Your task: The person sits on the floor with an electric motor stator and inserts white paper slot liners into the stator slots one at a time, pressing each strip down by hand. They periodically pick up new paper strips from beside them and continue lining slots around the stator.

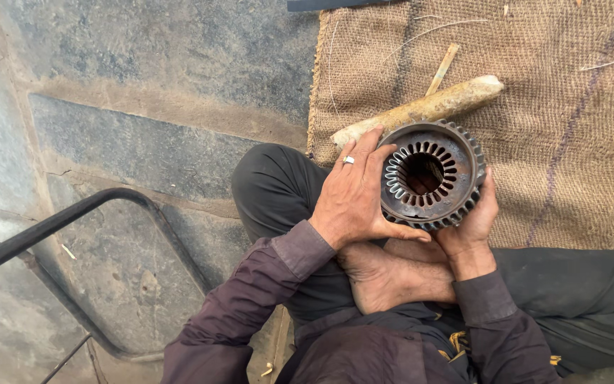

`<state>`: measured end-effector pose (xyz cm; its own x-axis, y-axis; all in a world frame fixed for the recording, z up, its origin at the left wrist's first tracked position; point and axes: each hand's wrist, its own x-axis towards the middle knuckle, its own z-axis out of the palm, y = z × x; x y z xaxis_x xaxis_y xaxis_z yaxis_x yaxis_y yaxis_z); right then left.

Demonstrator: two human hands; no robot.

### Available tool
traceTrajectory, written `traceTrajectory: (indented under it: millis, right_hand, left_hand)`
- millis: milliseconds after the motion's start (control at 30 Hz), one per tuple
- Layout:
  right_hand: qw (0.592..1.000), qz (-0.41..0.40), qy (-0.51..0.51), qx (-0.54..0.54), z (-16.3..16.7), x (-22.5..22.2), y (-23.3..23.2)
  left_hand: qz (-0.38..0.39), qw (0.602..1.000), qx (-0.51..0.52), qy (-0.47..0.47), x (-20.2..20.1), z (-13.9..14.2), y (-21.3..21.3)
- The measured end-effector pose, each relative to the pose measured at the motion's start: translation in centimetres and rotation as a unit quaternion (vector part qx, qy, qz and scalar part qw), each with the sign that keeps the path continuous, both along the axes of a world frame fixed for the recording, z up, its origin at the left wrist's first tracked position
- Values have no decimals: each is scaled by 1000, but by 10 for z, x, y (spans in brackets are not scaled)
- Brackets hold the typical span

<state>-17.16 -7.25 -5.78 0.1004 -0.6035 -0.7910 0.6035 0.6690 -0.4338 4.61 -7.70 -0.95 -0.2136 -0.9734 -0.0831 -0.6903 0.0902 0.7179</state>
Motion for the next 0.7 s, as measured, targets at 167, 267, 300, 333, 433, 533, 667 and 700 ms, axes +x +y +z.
traceTrajectory:
  millis: [167,267,300,333,433,533,667,700]
  right_hand:
    - [1000,3,2,-6,2,0,-2]
    - [1000,0,-22,-2,2,0,-4]
    - [999,-1,-33,1,2,0,-4]
    - [1000,-8,-29,-2,2,0,-3]
    - [999,-20,-23,-15,-3,0,-1]
    - [999,-29,-18,-30,-8,-4,2]
    - [998,-47,-35,-17,-10,-5,5]
    - [998,-51,-44,-13,-10,-6,5]
  left_hand:
    - [-2,1000,3,8,-1,0,0]
    - [-5,1000,9,10,1,-1,-2]
    - [-5,1000,14,11,1,-1,-2]
    - [-5,1000,12,11,1,-2,-2]
    - [-4,1000,10,9,2,-4,-2]
    - [-7,1000,8,8,0,-5,-1]
    - [-16,1000,-4,12,-1,-4,0]
    - [-20,1000,-10,14,-1,-4,-1]
